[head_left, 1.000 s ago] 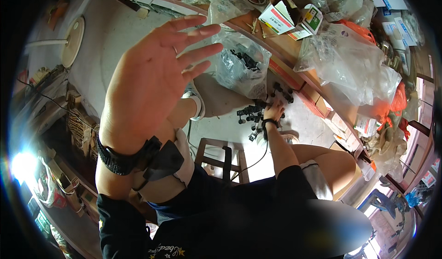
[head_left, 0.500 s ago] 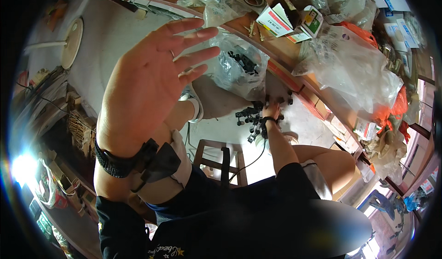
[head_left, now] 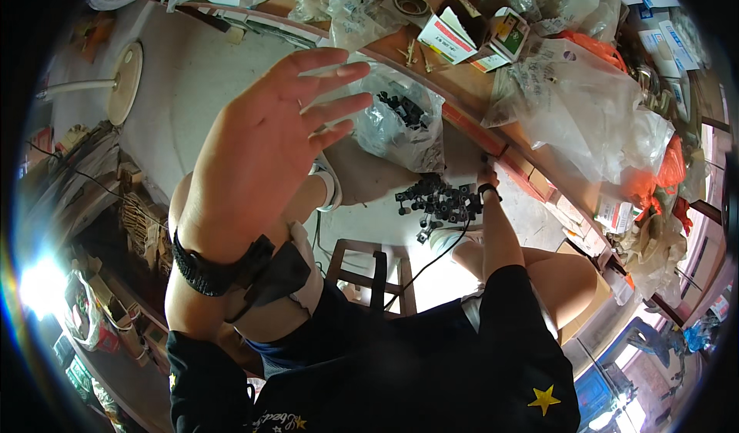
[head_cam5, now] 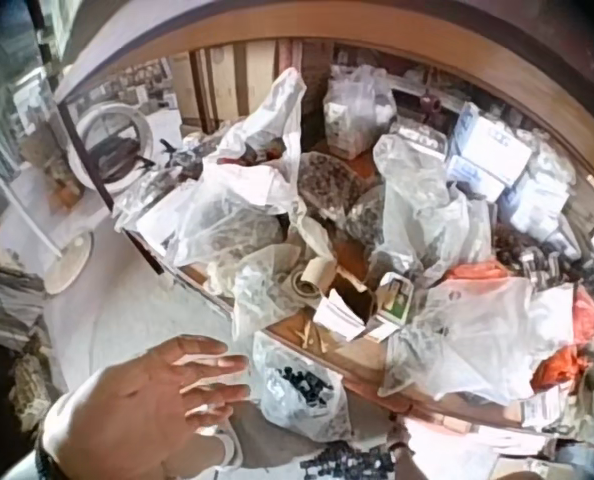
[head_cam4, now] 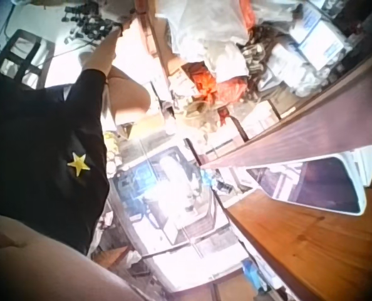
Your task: Assembling small black plastic hardware components at a workbench.
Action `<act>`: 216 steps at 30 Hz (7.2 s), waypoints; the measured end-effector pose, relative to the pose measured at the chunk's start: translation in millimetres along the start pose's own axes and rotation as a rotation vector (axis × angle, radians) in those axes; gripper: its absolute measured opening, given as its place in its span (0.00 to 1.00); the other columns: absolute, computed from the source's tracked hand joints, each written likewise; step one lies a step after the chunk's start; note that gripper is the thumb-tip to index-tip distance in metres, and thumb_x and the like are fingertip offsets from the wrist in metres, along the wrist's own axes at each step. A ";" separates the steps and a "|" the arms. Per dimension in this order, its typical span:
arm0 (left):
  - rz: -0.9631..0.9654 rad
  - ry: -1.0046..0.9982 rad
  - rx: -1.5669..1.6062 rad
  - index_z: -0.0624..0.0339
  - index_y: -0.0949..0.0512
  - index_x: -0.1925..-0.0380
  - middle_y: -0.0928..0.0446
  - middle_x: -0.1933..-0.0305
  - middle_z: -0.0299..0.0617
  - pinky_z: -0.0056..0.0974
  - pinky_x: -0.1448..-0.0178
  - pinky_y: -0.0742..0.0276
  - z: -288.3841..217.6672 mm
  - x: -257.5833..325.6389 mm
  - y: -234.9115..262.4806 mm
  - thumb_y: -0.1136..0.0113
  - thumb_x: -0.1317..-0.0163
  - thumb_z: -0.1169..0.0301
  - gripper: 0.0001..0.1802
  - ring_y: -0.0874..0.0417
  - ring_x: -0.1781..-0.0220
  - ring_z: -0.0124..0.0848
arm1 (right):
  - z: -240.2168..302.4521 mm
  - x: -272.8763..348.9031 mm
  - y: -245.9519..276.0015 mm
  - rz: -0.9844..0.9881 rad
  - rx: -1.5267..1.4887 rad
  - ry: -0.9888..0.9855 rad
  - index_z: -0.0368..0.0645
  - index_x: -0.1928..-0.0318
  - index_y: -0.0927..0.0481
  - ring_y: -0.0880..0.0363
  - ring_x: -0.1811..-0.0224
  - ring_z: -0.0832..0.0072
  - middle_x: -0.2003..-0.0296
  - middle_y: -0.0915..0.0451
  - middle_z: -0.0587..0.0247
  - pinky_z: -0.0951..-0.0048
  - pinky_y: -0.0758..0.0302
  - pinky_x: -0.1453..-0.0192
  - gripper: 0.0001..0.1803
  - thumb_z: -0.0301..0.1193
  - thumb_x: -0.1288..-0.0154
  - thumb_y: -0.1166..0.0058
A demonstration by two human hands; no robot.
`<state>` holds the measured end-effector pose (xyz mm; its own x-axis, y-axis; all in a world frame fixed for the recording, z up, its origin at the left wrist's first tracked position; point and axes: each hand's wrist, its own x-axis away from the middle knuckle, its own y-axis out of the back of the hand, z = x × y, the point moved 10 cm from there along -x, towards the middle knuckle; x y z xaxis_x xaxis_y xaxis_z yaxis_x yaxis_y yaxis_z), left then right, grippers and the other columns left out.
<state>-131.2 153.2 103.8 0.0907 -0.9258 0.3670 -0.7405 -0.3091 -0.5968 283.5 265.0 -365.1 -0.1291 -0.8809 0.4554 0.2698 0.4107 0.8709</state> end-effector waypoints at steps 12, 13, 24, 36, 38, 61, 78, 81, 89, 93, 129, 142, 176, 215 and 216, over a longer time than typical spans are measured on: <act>-0.008 0.040 0.022 0.57 0.36 0.58 0.35 0.53 0.40 0.33 0.51 0.43 15.9 -11.8 -32.5 0.62 0.45 0.67 0.14 0.34 0.53 0.32 | -5.4 133.3 -29.1 0.124 -0.008 -0.352 0.70 0.45 0.49 0.54 0.43 0.44 0.43 0.59 0.41 0.50 0.53 0.42 0.48 0.56 0.72 0.40; 0.024 0.057 0.034 0.56 0.36 0.59 0.35 0.54 0.40 0.33 0.51 0.43 22.7 -11.9 -31.2 0.61 0.46 0.68 0.14 0.34 0.53 0.31 | -1.3 148.8 -26.5 0.153 -0.089 -0.455 0.70 0.44 0.52 0.54 0.43 0.44 0.43 0.61 0.42 0.53 0.51 0.42 0.50 0.52 0.72 0.38; -0.011 0.142 -0.105 0.58 0.38 0.57 0.36 0.52 0.41 0.34 0.49 0.42 36.5 -0.6 -23.6 0.60 0.44 0.67 0.15 0.34 0.51 0.32 | -9.1 123.9 -1.9 0.212 -0.182 -0.474 0.65 0.42 0.58 0.61 0.39 0.51 0.42 0.58 0.45 0.47 0.54 0.43 0.59 0.56 0.77 0.39; 0.020 0.114 -0.157 0.59 0.40 0.55 0.37 0.50 0.43 0.35 0.47 0.44 24.0 -4.8 -30.4 0.58 0.45 0.56 0.22 0.36 0.49 0.35 | 58.2 140.9 -44.1 0.007 -0.055 -0.355 0.67 0.48 0.43 0.54 0.44 0.47 0.42 0.62 0.50 0.51 0.41 0.49 0.47 0.44 0.75 0.34; 0.016 0.121 -0.156 0.59 0.40 0.55 0.37 0.50 0.43 0.34 0.47 0.44 25.7 -5.5 -29.5 0.58 0.45 0.56 0.22 0.36 0.49 0.34 | 57.8 148.4 -35.2 -0.022 -0.083 -0.412 0.67 0.49 0.42 0.51 0.45 0.48 0.43 0.60 0.53 0.51 0.37 0.52 0.44 0.41 0.73 0.34; 0.041 0.133 -0.141 0.53 0.35 0.61 0.33 0.55 0.38 0.33 0.52 0.41 55.5 -31.0 -17.2 0.60 0.44 0.59 0.14 0.32 0.55 0.29 | 22.3 128.9 -6.5 -0.124 -0.506 -0.308 0.42 0.67 0.29 0.27 0.65 0.62 0.70 0.25 0.56 0.66 0.31 0.58 0.25 0.36 0.71 0.38; 0.208 0.294 -0.314 0.52 0.36 0.61 0.33 0.59 0.39 0.40 0.60 0.34 145.0 -34.6 -28.0 0.54 0.49 0.60 0.16 0.30 0.62 0.33 | 126.1 176.4 195.5 -0.231 -0.987 0.238 0.39 0.69 0.29 0.27 0.69 0.71 0.73 0.25 0.58 0.73 0.30 0.64 0.16 0.31 0.62 0.44; 0.243 0.300 -0.359 0.49 0.37 0.58 0.35 0.58 0.40 0.45 0.60 0.34 169.3 -21.4 -29.1 0.53 0.49 0.54 0.21 0.31 0.63 0.37 | 158.9 224.4 227.3 0.068 -1.261 0.299 0.39 0.69 0.30 0.28 0.71 0.75 0.74 0.27 0.62 0.75 0.30 0.66 0.13 0.27 0.59 0.46; 0.264 0.895 0.116 0.46 0.35 0.56 0.35 0.56 0.43 0.57 0.52 0.43 238.8 53.2 -91.5 0.59 0.56 0.36 0.33 0.35 0.53 0.45 | 183.6 287.8 286.6 -0.253 -1.347 0.521 0.39 0.70 0.33 0.34 0.73 0.79 0.76 0.33 0.67 0.81 0.35 0.67 0.12 0.22 0.58 0.47; 0.187 0.823 0.089 0.45 0.34 0.56 0.35 0.53 0.42 0.56 0.48 0.47 227.8 52.1 -94.4 0.61 0.57 0.35 0.34 0.36 0.49 0.42 | 201.0 316.0 328.5 -0.483 -1.107 0.751 0.38 0.70 0.34 0.34 0.72 0.79 0.76 0.33 0.64 0.79 0.35 0.66 0.12 0.22 0.58 0.48; 0.306 0.446 0.184 0.56 0.32 0.61 0.29 0.59 0.37 0.35 0.49 0.39 182.9 16.0 -116.9 0.58 0.45 0.60 0.16 0.31 0.56 0.29 | 199.6 327.3 354.7 -0.731 -1.080 0.801 0.37 0.70 0.33 0.34 0.68 0.66 0.73 0.33 0.58 0.72 0.37 0.63 0.10 0.22 0.55 0.50; 0.325 0.406 0.236 0.49 0.31 0.60 0.30 0.58 0.36 0.40 0.52 0.35 168.3 15.8 -115.2 0.62 0.46 0.48 0.22 0.30 0.54 0.32 | 229.2 369.7 367.2 -0.731 -0.775 1.138 0.41 0.68 0.31 0.35 0.66 0.61 0.71 0.33 0.56 0.69 0.36 0.64 0.13 0.22 0.59 0.48; 0.289 0.464 0.213 0.54 0.31 0.65 0.29 0.65 0.39 0.41 0.58 0.30 161.4 21.1 -108.3 0.52 0.51 0.57 0.16 0.27 0.63 0.32 | 232.1 372.0 369.9 -0.619 -0.827 1.288 0.38 0.63 0.32 0.32 0.68 0.60 0.71 0.31 0.53 0.69 0.34 0.64 0.10 0.23 0.50 0.58; 0.455 0.347 0.405 0.59 0.35 0.56 0.31 0.59 0.41 0.37 0.60 0.27 122.3 12.9 -128.7 0.59 0.49 0.70 0.18 0.28 0.59 0.33 | 210.0 409.0 578.5 -1.432 -0.061 0.858 0.39 0.77 0.30 0.42 0.55 0.67 0.52 0.32 0.67 0.71 0.50 0.48 0.04 0.27 0.51 0.56; 0.455 0.348 0.424 0.59 0.35 0.56 0.31 0.60 0.42 0.36 0.60 0.26 121.7 13.1 -130.1 0.58 0.50 0.71 0.18 0.28 0.59 0.35 | 207.6 408.3 576.3 -1.433 -0.061 0.856 0.39 0.77 0.30 0.42 0.55 0.67 0.52 0.32 0.67 0.71 0.50 0.48 0.04 0.27 0.51 0.56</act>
<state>47.4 154.8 99.4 -0.4362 -0.8817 0.1796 -0.3248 -0.0319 -0.9453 188.2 191.0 361.1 0.2306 -0.3851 -0.8936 0.4391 -0.7783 0.4487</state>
